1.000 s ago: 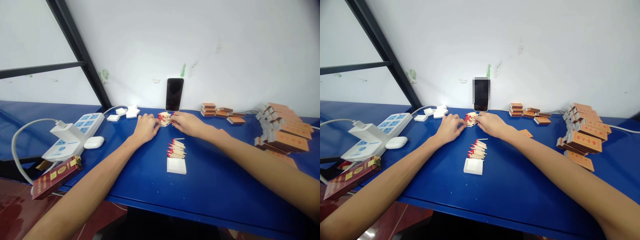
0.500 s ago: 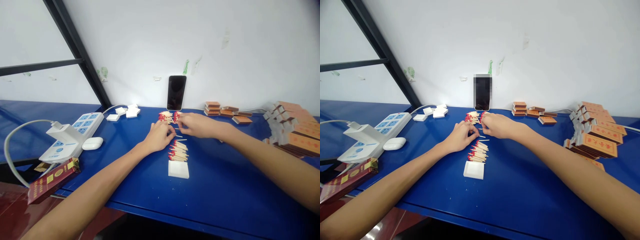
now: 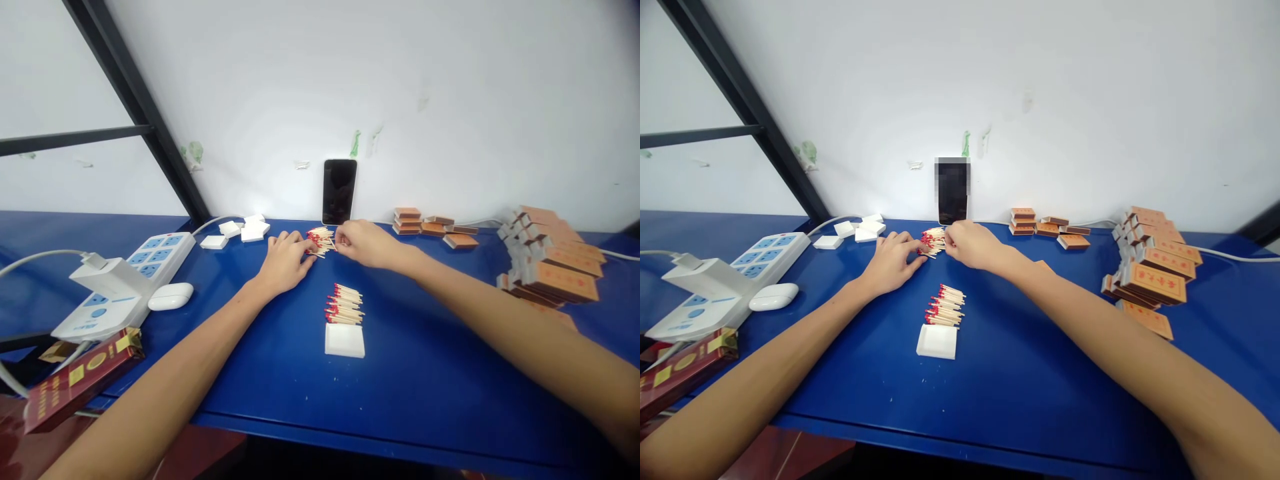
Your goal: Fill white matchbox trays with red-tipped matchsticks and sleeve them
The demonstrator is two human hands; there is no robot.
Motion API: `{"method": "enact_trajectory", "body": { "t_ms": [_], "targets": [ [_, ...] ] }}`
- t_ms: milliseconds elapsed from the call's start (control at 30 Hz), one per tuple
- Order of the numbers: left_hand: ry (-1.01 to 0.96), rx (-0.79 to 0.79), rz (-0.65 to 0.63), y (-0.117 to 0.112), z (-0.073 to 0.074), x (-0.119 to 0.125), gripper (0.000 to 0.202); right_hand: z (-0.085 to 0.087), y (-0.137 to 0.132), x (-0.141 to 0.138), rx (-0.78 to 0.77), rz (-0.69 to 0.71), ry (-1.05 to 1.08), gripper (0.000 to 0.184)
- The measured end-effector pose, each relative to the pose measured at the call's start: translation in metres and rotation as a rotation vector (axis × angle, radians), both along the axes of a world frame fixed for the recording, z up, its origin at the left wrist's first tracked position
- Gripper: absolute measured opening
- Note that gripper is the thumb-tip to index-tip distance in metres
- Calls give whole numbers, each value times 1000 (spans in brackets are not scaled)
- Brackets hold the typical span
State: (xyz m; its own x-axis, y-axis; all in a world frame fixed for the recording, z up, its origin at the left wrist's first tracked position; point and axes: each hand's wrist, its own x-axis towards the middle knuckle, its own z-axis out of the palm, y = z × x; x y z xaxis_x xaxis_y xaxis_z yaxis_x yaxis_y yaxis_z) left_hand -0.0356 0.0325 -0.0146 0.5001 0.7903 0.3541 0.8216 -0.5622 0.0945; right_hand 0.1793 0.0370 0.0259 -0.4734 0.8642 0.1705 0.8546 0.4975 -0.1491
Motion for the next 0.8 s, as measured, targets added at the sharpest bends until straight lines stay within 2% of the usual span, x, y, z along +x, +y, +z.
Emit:
{"method": "enact_trajectory", "body": {
  "t_ms": [67,133,300,400,567,800],
  "targets": [
    [33,17,-29,0,0,0,23,-3,13,-2,29,-78,19,15],
    [56,30,-43,0,1,0,24,-3,24,-4,-24,-121,51,16],
    [66,30,-36,-1,1,3,25,-7,39,-9,-133,-145,53,16],
    [54,19,-28,-1,2,3,25,-10,42,-11,-164,-117,25,18],
    [49,6,-43,0,1,4,26,-10,41,-10,-109,-136,46,19],
    [-76,-180,-89,-11,0,24,22,-7,39,-12,-143,-155,13,20]
  ]
}}
